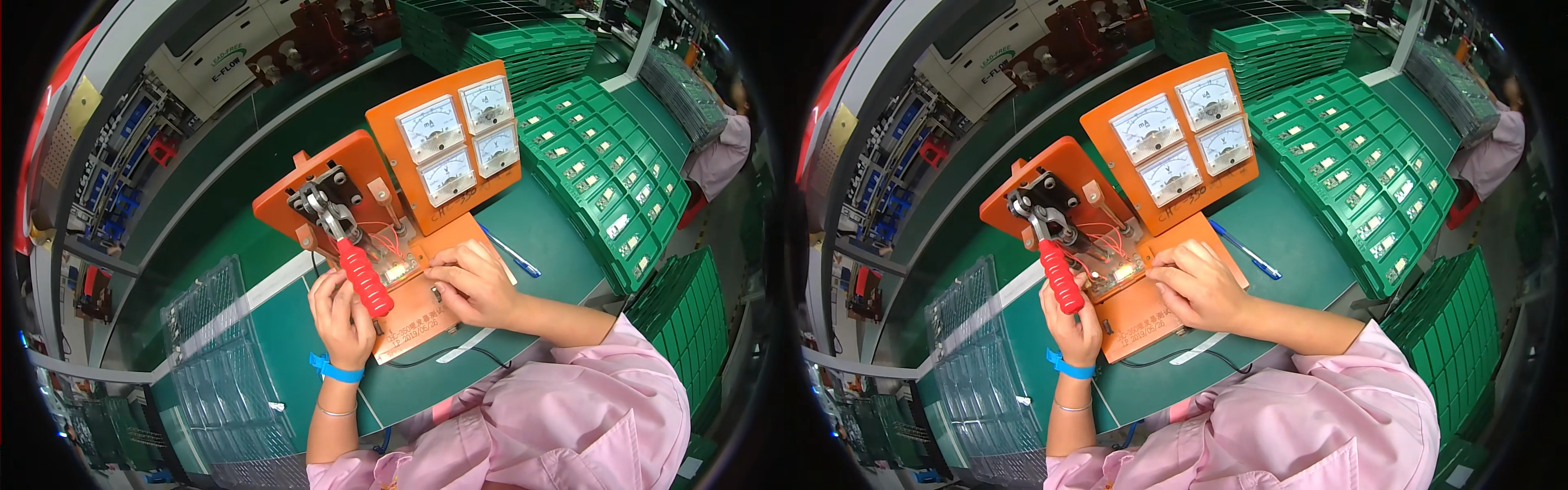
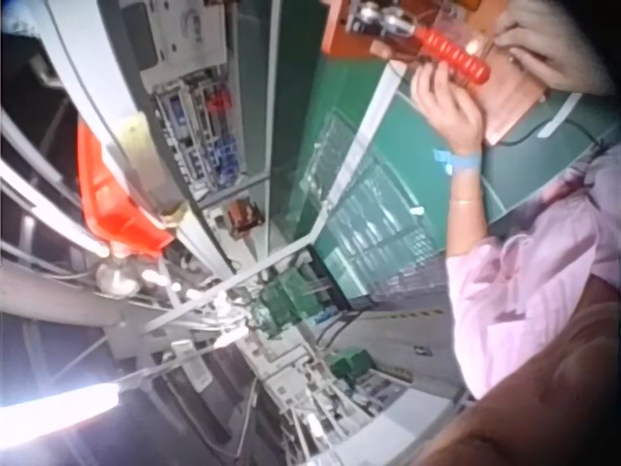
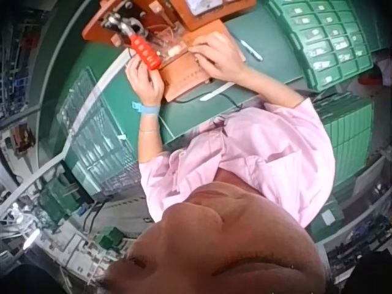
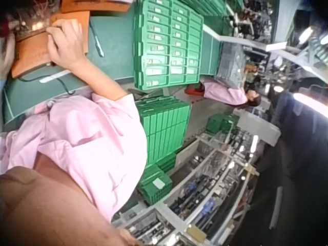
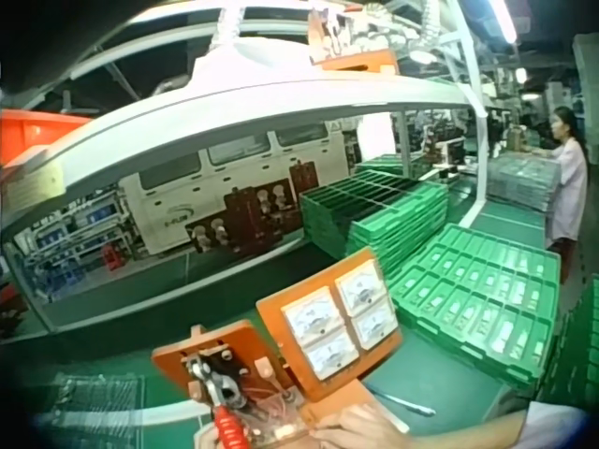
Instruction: The person tests circuit boards by placing them into a testing fixture, clamping them with a lever, and pressing buttons. The person places the tested circuit boards into a compartment tray and rearranges plastic trays on the workbench.
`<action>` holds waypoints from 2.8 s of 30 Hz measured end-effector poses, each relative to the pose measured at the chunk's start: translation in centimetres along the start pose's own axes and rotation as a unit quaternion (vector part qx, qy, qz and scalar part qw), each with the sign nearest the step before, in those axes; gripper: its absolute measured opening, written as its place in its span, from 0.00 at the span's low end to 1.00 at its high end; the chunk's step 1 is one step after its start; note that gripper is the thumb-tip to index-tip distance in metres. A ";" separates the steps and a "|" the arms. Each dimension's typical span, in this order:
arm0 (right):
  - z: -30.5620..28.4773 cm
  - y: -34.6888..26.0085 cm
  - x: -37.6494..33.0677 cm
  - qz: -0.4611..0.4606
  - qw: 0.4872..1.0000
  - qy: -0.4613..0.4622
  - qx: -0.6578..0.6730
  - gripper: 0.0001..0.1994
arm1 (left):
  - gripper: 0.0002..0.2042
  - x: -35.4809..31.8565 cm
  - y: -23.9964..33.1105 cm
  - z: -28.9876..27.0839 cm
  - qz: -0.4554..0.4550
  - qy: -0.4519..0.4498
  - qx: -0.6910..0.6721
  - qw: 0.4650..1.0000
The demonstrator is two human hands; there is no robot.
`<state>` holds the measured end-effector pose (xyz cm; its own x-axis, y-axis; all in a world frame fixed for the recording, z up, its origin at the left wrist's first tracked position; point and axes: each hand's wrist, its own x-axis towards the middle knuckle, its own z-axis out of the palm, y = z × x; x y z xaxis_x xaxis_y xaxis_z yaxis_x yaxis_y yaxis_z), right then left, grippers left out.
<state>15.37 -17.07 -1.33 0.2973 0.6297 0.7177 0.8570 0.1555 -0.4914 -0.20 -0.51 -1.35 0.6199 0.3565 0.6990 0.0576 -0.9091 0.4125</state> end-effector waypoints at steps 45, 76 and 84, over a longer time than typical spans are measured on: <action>-2.1 -4.6 13.4 -0.310 0.948 0.063 -0.006 0.13 | 0.13 -3.8 -2.3 -8.7 -0.190 0.009 -0.116 0.975; -20.6 13.9 5.4 0.244 0.904 -0.065 -0.345 0.03 | 0.14 -11.8 -11.3 -10.1 -0.471 -0.047 -0.167 0.865; -35.0 30.2 -4.6 0.370 0.790 0.061 -0.486 0.09 | 0.13 -11.0 -8.3 -8.5 -0.409 0.064 -0.119 0.902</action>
<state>54.59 -41.90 -2.22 0.8551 0.1883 0.4830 0.3313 -0.9152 -0.2297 -14.18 4.99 -7.51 0.3498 0.9233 0.1586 0.2764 -0.2634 0.9242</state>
